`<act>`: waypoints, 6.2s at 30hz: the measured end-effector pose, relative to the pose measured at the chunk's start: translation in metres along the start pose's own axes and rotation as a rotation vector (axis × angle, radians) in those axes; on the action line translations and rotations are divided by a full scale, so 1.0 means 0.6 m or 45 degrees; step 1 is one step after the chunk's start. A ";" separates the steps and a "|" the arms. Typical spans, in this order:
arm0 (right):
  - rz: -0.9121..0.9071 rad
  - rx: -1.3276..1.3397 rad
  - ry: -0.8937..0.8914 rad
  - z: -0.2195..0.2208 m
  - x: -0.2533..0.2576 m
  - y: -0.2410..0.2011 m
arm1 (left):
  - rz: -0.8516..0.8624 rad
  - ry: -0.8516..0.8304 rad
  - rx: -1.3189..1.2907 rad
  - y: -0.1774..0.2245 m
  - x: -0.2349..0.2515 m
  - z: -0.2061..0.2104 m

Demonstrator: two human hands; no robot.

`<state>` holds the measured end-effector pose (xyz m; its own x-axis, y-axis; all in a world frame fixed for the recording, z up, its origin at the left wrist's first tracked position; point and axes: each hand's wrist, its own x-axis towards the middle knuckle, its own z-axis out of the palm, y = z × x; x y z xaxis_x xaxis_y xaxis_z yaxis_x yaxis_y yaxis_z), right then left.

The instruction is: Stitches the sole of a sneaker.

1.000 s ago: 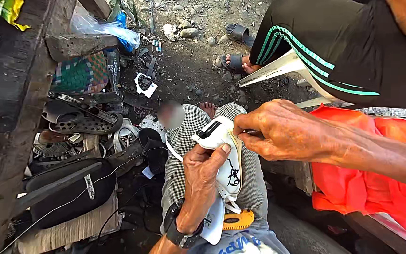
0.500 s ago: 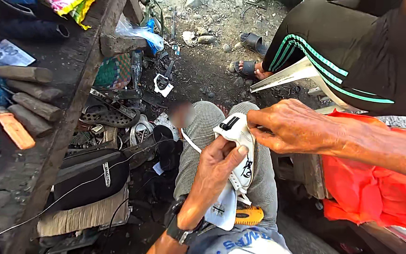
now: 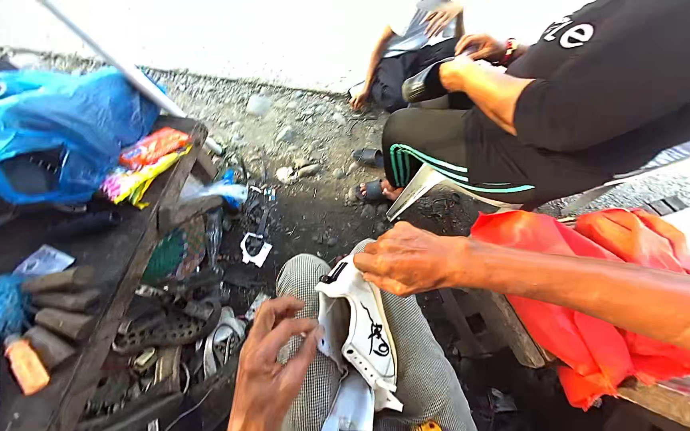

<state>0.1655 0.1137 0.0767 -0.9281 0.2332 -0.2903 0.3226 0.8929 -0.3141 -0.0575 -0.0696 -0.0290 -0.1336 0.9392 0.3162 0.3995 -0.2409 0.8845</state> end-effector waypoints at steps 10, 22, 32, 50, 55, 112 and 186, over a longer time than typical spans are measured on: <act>0.004 0.069 0.068 0.007 -0.014 0.003 | -0.413 0.051 -0.580 0.040 0.009 0.097; -0.045 0.091 0.123 0.005 -0.008 0.004 | -0.383 0.322 -0.422 0.055 0.026 0.160; -0.001 0.163 0.058 -0.001 -0.005 0.003 | -0.442 0.234 -0.617 0.047 0.024 0.153; -0.048 -0.181 0.132 0.003 -0.023 -0.018 | -0.460 0.195 -0.635 0.041 0.016 0.142; 0.084 -0.157 0.226 0.009 -0.029 -0.006 | -0.481 0.224 -0.653 0.033 0.021 0.146; 0.382 1.426 0.747 0.209 -0.166 0.024 | -0.946 -0.154 0.713 -0.043 -0.124 -0.079; 0.280 0.769 0.991 0.166 -0.047 -0.016 | -0.790 0.338 -1.049 0.047 0.054 0.136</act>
<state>0.2072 0.0601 -0.0021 -0.6305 0.7484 0.2058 0.3411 0.5053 -0.7927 0.0232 -0.0263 -0.0218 -0.3362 0.8950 -0.2931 -0.5302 0.0774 0.8443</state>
